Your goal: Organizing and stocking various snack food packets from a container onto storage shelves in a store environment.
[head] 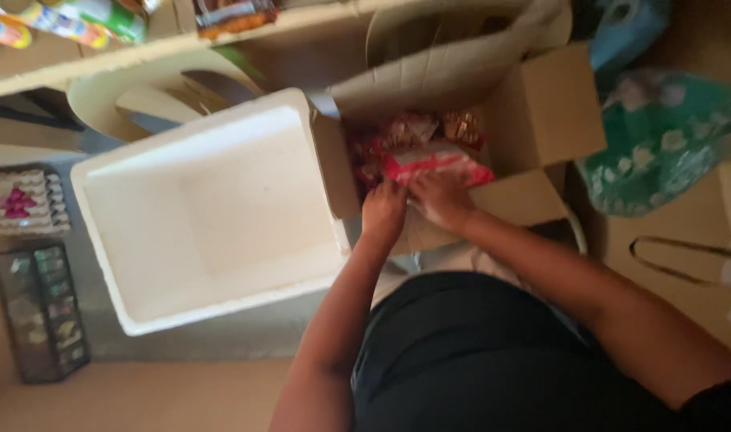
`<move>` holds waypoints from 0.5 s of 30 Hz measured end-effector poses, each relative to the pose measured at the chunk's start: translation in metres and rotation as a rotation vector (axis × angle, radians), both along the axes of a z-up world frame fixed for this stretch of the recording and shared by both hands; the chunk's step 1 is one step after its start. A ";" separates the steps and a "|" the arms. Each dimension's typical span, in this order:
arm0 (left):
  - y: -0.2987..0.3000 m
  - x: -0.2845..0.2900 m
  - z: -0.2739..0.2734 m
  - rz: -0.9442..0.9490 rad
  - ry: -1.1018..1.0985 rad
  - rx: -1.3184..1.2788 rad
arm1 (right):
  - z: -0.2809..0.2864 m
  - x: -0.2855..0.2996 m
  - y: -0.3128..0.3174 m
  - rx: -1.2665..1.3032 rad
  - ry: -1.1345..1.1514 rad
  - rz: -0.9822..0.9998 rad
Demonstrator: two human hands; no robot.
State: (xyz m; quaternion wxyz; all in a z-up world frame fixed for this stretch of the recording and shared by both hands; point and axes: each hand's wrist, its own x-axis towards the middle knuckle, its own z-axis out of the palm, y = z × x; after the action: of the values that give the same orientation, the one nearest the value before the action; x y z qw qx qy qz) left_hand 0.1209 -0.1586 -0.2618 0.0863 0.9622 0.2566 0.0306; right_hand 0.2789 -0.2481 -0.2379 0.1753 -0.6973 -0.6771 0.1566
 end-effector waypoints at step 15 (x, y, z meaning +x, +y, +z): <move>0.032 0.042 -0.050 0.507 -0.513 -0.317 | -0.028 0.050 0.004 0.180 0.159 -0.281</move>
State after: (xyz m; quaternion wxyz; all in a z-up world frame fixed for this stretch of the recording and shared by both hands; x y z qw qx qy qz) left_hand 0.1627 -0.1268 -0.3120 0.2851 0.8040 0.4578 0.2504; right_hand 0.3293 -0.2442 -0.2662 0.3101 -0.7518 -0.5686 0.1238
